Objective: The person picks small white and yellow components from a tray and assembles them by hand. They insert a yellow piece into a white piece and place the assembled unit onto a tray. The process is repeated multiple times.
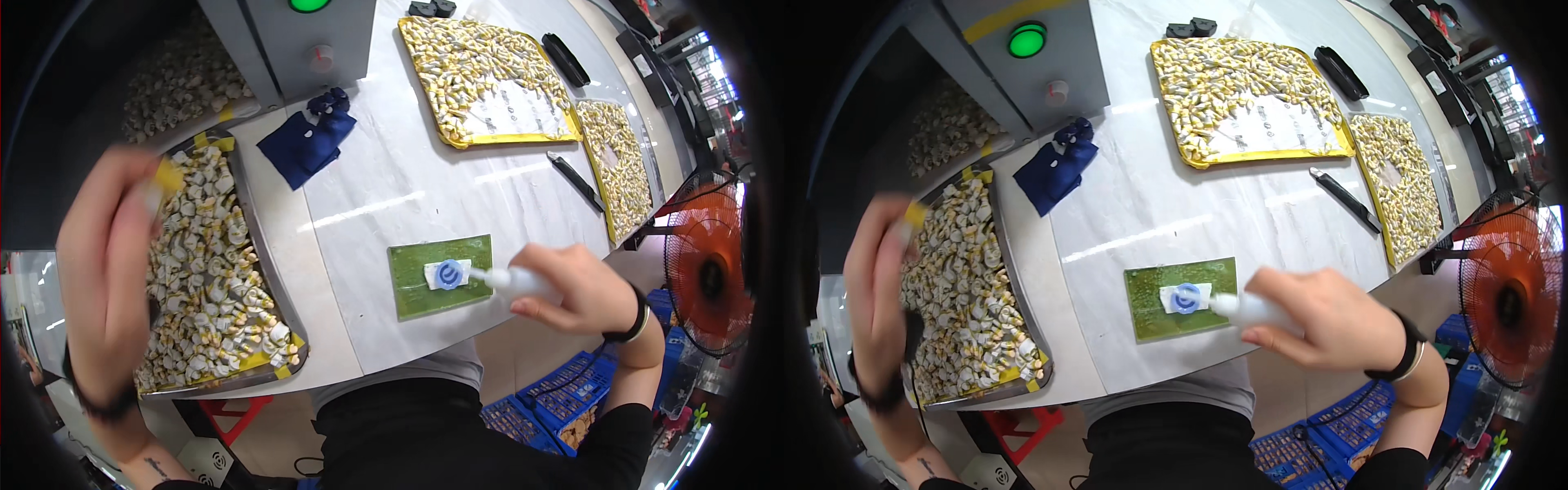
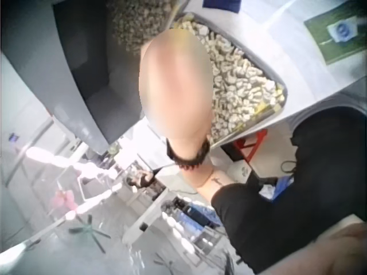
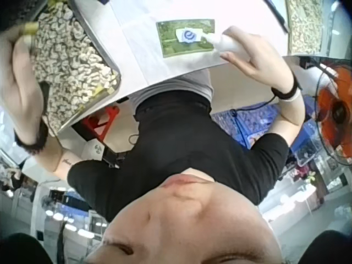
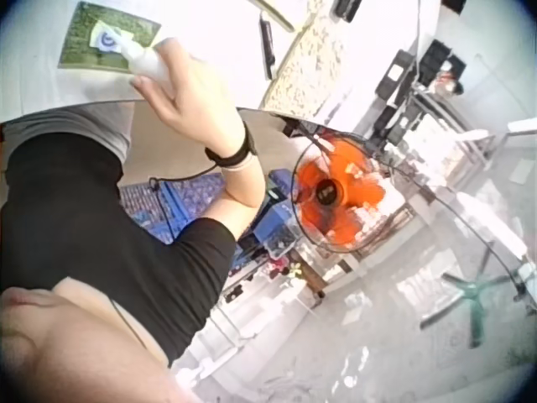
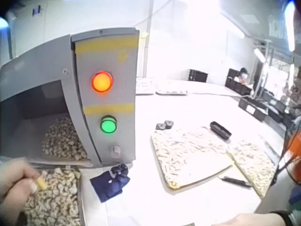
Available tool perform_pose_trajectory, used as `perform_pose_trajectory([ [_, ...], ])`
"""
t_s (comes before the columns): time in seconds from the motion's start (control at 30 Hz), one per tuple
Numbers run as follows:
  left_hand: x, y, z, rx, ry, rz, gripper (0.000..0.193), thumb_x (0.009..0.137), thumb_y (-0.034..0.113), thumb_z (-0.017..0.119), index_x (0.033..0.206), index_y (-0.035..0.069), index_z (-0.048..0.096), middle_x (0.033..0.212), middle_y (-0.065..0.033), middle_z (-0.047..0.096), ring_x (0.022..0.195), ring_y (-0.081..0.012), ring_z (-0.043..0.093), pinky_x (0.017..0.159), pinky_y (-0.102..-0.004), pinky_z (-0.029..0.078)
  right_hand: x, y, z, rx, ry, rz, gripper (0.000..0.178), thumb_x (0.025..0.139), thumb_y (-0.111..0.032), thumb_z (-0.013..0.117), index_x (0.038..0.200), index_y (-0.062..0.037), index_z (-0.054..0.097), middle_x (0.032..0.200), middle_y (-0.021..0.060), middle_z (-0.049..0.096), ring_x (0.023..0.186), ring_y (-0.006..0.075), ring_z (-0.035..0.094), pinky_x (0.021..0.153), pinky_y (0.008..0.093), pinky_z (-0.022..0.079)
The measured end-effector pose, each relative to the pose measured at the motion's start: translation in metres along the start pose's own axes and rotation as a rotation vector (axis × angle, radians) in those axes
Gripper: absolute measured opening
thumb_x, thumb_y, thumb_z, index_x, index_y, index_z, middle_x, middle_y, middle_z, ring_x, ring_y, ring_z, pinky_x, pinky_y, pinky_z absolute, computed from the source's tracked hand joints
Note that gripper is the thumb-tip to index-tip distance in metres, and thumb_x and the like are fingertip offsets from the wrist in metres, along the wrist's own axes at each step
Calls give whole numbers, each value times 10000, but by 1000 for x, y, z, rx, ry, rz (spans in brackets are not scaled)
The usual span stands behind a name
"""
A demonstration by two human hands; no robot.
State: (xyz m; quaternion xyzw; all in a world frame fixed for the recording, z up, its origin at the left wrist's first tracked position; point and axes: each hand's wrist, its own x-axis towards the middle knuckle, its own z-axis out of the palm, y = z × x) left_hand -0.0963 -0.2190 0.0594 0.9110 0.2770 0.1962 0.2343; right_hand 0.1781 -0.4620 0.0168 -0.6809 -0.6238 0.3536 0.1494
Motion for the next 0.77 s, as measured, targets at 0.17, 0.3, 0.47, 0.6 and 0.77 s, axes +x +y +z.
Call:
perform_pose_trajectory([
  [0.17, -73, 38, -14, -439, -49, -51, 327, 863, 285, 623, 803, -29, 554, 677, -131, 538, 612, -228, 562, 559, -307, 493, -14, 3, 13, -135, 63, 51, 310, 806, -286, 670, 917, -26, 544, 644, 148, 598, 572, 337, 600, 496, 389, 458],
  [0.3, -91, 43, 10, -783, 63, -153, 356, 899, 319, 573, 786, -18, 551, 601, -109, 479, 513, -192, 464, 500, -304, 468, -13, -3, 12, -209, 81, 48, 298, 792, -286, 679, 883, -34, 549, 633, 126, 599, 551, 320, 597, 485, 379, 458],
  [0.47, -113, 37, 42, -1149, 26, -131, 232, 885, 218, 611, 765, 30, 548, 634, -116, 479, 528, -188, 465, 479, -305, 474, -13, -10, 8, -277, 85, 47, 291, 780, -282, 685, 857, -40, 545, 607, 115, 590, 533, 311, 591, 473, 377, 449],
  [0.6, -117, 21, 69, -1155, -71, 49, 195, 871, 165, 572, 805, -18, 579, 707, -156, 562, 514, -170, 540, 492, -280, 517, -13, -14, 7, -293, 84, 55, 286, 781, -278, 682, 850, -39, 541, 592, 120, 580, 526, 314, 586, 469, 381, 441],
  [0.77, -115, 25, 98, -1182, -38, 1, 233, 848, 224, 648, 838, -6, 609, 692, -185, 585, 528, -223, 609, 469, -332, 544, -14, -15, 9, -301, 91, 63, 287, 783, -280, 682, 848, -40, 538, 589, 126, 576, 526, 317, 583, 471, 382, 438],
])
